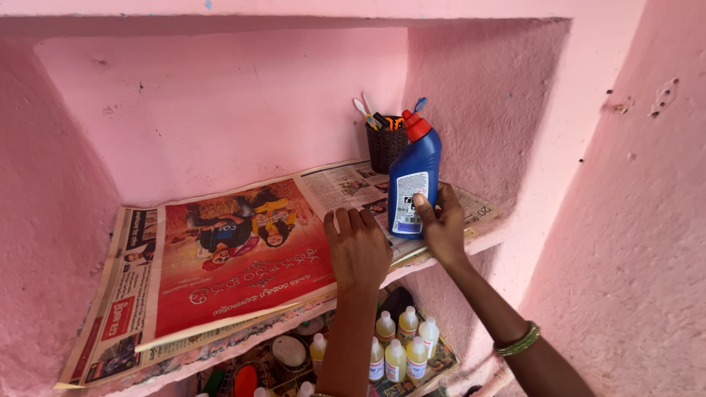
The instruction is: The person organizes toiletries on two wall-mounted shelves by moving bottles of liquid, tubes of cream, a mirror, and a container of brushes and scissors.
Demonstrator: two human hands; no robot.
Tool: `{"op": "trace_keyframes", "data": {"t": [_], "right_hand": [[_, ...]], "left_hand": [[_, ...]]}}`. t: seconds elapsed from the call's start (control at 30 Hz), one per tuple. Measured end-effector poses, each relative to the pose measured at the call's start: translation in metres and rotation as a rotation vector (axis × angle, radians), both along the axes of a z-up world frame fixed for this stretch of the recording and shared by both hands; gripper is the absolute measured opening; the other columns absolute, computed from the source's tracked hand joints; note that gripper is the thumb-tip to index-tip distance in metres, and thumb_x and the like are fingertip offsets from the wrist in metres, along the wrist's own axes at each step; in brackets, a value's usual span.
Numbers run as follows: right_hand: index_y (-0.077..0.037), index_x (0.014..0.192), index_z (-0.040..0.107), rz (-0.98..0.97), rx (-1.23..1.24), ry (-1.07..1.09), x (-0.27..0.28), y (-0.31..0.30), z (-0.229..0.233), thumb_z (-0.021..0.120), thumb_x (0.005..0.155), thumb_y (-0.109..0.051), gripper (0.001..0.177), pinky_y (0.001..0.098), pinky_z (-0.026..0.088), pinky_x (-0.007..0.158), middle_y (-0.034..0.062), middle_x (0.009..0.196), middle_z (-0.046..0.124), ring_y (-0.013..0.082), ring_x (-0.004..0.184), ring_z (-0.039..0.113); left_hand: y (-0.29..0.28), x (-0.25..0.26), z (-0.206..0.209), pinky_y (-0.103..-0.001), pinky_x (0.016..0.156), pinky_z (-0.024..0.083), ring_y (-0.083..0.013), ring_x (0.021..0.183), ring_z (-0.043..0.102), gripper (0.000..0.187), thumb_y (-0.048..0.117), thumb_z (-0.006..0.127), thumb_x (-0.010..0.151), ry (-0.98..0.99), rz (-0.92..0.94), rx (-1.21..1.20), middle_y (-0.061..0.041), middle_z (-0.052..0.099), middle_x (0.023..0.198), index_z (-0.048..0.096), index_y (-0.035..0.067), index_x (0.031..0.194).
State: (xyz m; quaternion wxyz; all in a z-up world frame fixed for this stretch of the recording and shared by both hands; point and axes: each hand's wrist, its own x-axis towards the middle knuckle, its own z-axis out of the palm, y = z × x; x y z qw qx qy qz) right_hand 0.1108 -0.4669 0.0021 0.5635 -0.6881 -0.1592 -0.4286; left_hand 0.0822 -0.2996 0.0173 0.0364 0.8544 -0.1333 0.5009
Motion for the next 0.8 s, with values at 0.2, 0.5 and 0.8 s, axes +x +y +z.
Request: {"op": "trace_keyframes", "data": {"t": [0.2, 0.5, 0.8], "right_hand": [[0.001, 0.125, 0.056, -0.060, -0.061, -0.050, 0.000, 0.000, -0.005, 0.061, 0.106, -0.023, 0.031, 0.0288, 0.053, 0.077, 0.0067, 0.094, 0.070, 0.0108, 0.083, 0.063], [0.001, 0.117, 0.059, -0.154, -0.061, 0.003, -0.007, 0.006, 0.002, 0.065, 0.102, -0.028, 0.033, 0.0324, 0.052, 0.071, 0.0100, 0.087, 0.070, 0.0142, 0.076, 0.061], [-0.002, 0.119, 0.058, 0.018, 0.008, 0.082, -0.015, 0.009, 0.011, 0.080, 0.089, -0.028, 0.046, 0.0332, 0.062, 0.077, 0.0120, 0.099, 0.075, 0.0174, 0.085, 0.073]], "left_hand": [[0.000, 0.001, -0.002, -0.048, 0.105, 0.042, -0.0300, 0.103, 0.060, 0.022, 0.018, 0.069, 0.079, -0.044, -0.052, 0.011, -0.015, 0.067, 0.091, 0.068, 0.002, 0.093], [0.023, -0.010, -0.001, -0.052, 0.107, 0.040, -0.0295, 0.117, 0.056, 0.035, 0.023, 0.069, 0.080, -0.205, -0.206, -0.052, -0.016, 0.065, 0.118, 0.067, 0.001, 0.107], [0.166, -0.058, 0.002, -0.054, 0.102, 0.041, -0.0337, 0.111, 0.056, 0.029, 0.026, 0.072, 0.083, -0.097, -0.070, -0.107, -0.014, 0.065, 0.105, 0.065, 0.006, 0.103]]}}
